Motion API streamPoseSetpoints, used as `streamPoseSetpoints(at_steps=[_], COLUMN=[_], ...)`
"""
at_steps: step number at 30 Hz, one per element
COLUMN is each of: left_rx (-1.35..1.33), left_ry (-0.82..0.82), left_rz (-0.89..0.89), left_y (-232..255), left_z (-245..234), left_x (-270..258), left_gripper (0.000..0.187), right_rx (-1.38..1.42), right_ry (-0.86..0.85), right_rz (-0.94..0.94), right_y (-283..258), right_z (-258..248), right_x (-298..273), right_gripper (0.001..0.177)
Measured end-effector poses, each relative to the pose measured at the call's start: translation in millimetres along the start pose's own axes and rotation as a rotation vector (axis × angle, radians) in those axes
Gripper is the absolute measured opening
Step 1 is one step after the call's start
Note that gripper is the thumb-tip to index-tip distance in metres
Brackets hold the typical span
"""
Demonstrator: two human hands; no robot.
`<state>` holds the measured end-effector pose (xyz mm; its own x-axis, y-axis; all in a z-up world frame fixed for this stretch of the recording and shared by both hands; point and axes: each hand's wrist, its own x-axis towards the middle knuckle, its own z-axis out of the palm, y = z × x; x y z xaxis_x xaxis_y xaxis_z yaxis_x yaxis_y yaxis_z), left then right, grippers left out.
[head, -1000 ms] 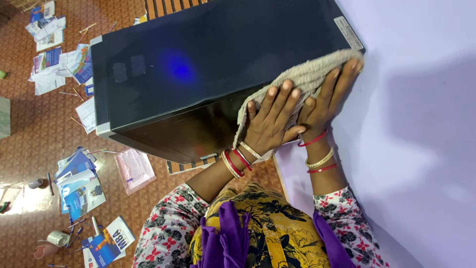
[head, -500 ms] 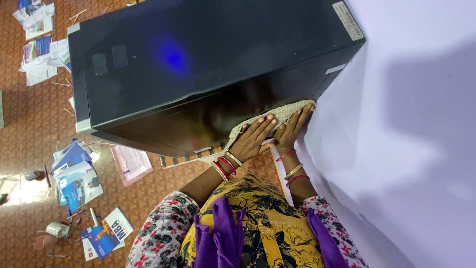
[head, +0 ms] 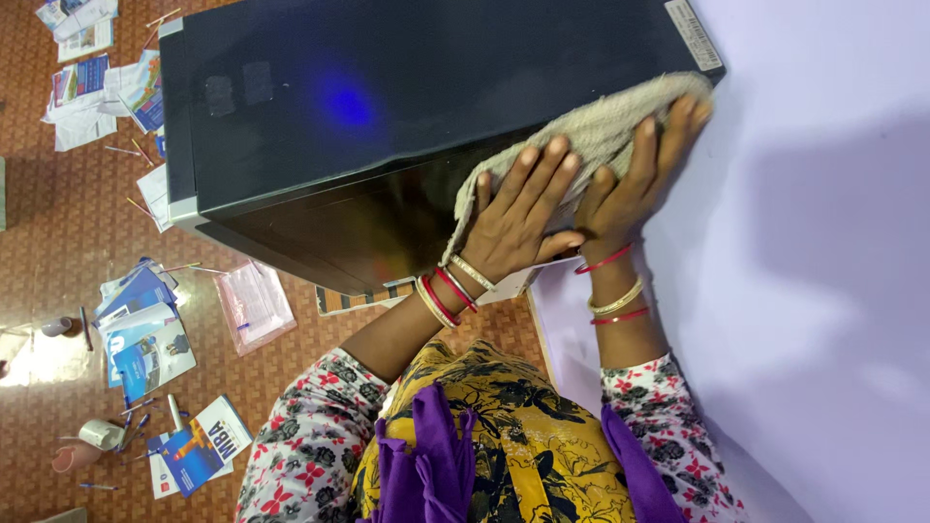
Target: The person wipes the top and sides of a computer tower with a cloth, moving the cloth across the surfaces and reaching around the unit.
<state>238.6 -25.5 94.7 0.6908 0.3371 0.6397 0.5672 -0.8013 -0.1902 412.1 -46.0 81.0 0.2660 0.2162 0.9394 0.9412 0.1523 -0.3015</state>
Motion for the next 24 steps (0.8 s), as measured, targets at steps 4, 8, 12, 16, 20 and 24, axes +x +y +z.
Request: streamPoseSetpoints(at_steps=[4, 8, 12, 16, 20, 24], left_rx=[0.010, 0.139, 0.128, 0.134, 0.059, 0.099], left_ry=[-0.015, 0.005, -0.041, -0.082, -0.038, 0.022], left_rz=[-0.022, 0.027, 0.067, 0.075, 0.055, 0.076], left_y=[2, 1, 1, 3, 1, 0], left_z=[-14, 2, 15, 8, -1, 12], left_x=[15, 1, -20, -15, 8, -1], left_gripper=[0.085, 0.083, 0.087, 0.088, 0.089, 0.086], right_rx=[-0.010, -0.023, -0.024, -0.057, -0.037, -0.007], right_ry=[0.041, 0.011, 0.018, -0.034, 0.005, 0.047], right_rz=[0.061, 0.093, 0.135, 0.143, 0.052, -0.016], right_y=[-5, 7, 0, 5, 13, 23], right_z=[-5, 6, 20, 9, 6, 14], right_x=[18, -19, -62, -48, -7, -19], right_gripper=[0.050, 0.054, 0.060, 0.056, 0.054, 0.054])
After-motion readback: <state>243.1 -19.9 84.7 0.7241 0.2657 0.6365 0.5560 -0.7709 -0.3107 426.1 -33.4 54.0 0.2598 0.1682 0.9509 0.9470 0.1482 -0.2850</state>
